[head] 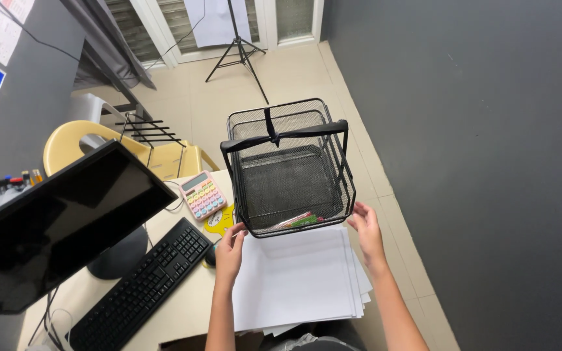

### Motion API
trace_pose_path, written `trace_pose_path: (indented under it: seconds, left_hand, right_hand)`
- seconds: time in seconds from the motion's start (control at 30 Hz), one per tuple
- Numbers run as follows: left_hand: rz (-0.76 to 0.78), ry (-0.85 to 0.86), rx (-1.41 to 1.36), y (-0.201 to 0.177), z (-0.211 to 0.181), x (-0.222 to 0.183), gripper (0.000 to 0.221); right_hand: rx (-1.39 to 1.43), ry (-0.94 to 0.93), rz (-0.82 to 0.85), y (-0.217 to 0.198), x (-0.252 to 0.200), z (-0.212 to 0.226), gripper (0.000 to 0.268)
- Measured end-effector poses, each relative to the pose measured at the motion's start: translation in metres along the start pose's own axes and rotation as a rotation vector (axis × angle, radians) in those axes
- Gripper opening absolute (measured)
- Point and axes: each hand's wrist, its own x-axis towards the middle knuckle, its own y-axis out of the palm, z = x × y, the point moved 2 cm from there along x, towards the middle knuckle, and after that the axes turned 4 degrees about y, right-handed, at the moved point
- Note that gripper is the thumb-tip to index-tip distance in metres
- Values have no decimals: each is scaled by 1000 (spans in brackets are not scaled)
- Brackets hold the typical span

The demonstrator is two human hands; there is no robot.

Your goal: Assembling a wire mesh document tray organizer by placing trays into the frame.

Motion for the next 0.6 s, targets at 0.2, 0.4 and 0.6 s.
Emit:
trace_pose_path:
  seconds: [0.2, 0.4, 0.6]
  left_hand:
    - [20, -12, -108, -6, 25, -46, 35]
    - [-107, -93, -122, -30, 27, -134, 35]
    - [-261, -133, -159, -61, 38, -225, 32]
  right_hand:
    - [273, 262, 56, -2, -24, -30, 44]
    - [341, 510, 333, 37, -77, -55, 44]
    - [90, 555, 751, 109, -177, -5, 38]
